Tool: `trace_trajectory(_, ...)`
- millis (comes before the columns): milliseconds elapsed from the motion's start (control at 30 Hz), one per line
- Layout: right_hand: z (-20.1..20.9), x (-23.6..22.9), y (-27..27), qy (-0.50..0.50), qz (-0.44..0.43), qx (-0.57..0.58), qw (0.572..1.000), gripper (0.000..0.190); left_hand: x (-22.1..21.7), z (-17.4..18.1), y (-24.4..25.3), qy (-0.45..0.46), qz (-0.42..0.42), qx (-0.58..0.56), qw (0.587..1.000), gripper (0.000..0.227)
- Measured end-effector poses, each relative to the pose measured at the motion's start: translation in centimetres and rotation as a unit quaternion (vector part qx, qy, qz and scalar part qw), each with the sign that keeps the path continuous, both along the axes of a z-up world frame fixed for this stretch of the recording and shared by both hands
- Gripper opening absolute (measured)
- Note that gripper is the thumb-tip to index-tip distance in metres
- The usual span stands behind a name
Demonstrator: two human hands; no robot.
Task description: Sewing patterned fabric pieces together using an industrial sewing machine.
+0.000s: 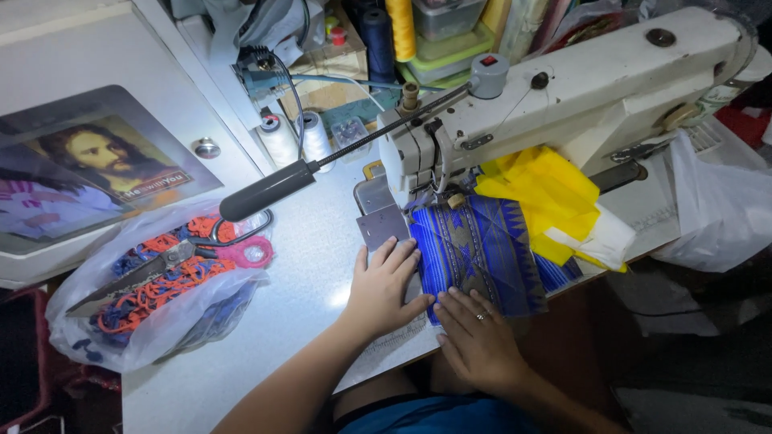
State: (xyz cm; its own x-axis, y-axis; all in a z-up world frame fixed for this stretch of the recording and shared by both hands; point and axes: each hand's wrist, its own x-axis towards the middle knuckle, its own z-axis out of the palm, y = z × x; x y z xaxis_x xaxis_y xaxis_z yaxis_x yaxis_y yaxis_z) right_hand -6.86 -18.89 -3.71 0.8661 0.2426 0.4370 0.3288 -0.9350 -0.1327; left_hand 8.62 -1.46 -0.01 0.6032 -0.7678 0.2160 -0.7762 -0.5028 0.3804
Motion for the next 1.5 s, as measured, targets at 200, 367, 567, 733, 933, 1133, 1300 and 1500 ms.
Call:
trace_trajectory(200, 0.8, -0.1, -0.1, 0.013, 0.0, -0.01, 1.0, 0.041, 0.3, 0.0, 0.5, -0.007, -0.025, -0.011, 1.0, 0.071)
trace_trajectory(367, 0.8, -0.1, -0.2, 0.005, -0.004, -0.021, 1.0, 0.04, 0.3, -0.3, 0.7, -0.029, -0.044, -0.038, 0.998, 0.063)
trace_trajectory(567, 0.9, -0.1, -0.2, 0.027, 0.0, -0.008, 1.0, 0.041, 0.2, -0.3, 0.7, -0.037, -0.043, -0.019, 0.998, 0.064)
trace_trajectory(733, 1.3, -0.1, -0.1, 0.028, 0.001, -0.003, 1.0, 0.042, 0.0, -0.3, 0.7, -0.054, -0.038, -0.014, 0.998, 0.064)
trace_trajectory(933, 1.5, 0.0, -0.1, 0.049, 0.003, 0.01, 0.999, 0.043, -0.1, -0.4, 0.7, -0.071, -0.037, -0.008, 0.997, 0.063)
trace_trajectory(1133, 1.4, 0.4, -0.2, 0.027, 0.003, 0.005, 1.0, 0.043, -0.1, -0.4, 0.5, -0.078, -0.027, 0.003, 0.997, 0.063)
trace_trajectory(1300, 1.8, 1.3, -0.4, 0.017, -0.008, -0.001, 1.0, 0.041, -0.1, -0.8, 0.3, -0.103, -0.015, 0.005, 0.995, 0.063)
trace_trajectory(1500, 1.8, 2.7, -0.6, 0.03, -0.014, -0.009, 0.999, 0.043, 0.0, -0.6, 0.4, -0.105, -0.018, -0.003, 0.994, 0.059)
